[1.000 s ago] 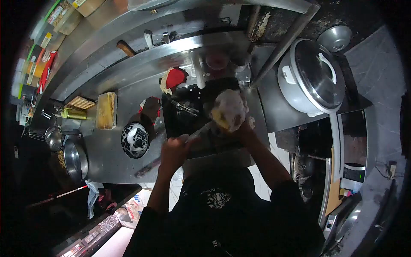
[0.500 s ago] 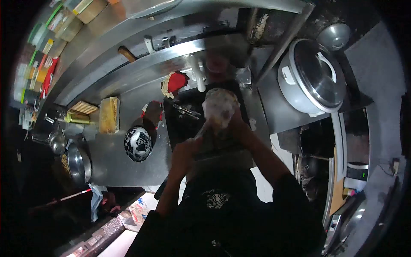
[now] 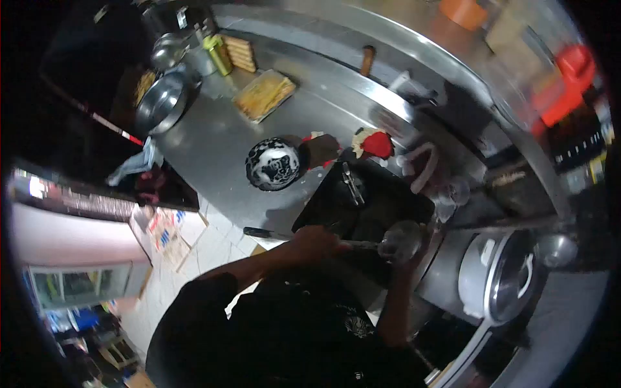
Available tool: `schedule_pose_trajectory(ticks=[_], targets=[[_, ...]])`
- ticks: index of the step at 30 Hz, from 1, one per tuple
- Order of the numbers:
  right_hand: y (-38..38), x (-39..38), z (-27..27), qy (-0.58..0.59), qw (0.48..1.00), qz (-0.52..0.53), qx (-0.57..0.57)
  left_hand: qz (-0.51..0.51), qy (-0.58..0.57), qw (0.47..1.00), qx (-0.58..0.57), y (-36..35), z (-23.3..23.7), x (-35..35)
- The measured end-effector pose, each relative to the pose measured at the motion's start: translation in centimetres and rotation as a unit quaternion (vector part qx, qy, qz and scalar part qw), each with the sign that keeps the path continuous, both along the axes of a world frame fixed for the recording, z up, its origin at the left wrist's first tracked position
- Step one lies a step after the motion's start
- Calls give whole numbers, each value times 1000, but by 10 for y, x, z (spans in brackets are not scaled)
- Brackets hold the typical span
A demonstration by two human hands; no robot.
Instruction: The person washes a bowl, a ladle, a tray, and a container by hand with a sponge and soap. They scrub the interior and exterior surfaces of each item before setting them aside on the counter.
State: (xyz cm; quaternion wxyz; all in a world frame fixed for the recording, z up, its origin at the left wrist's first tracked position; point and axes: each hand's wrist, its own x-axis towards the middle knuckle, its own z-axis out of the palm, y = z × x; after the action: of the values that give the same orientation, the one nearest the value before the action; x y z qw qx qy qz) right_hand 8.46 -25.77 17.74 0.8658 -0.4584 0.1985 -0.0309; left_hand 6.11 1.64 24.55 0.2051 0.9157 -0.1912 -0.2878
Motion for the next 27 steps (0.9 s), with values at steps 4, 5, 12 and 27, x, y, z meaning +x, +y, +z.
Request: schedule_pose_trajectory(ticks=[4, 5, 12, 27], targets=[[36, -18, 10, -140, 816, -45, -560, 41, -46, 997, -56, 16, -49, -7], [41, -20, 12, -144, 806, -32, -573, 51, -47, 996, -64, 20, -56, -10], [51, -13, 57, -29, 965, 175, -194, 103, -50, 993, 16, 75, -6, -10], [122, -25, -42, 61, 971, 216, -77, 341, -301, 880, 136, 310, -49, 27]])
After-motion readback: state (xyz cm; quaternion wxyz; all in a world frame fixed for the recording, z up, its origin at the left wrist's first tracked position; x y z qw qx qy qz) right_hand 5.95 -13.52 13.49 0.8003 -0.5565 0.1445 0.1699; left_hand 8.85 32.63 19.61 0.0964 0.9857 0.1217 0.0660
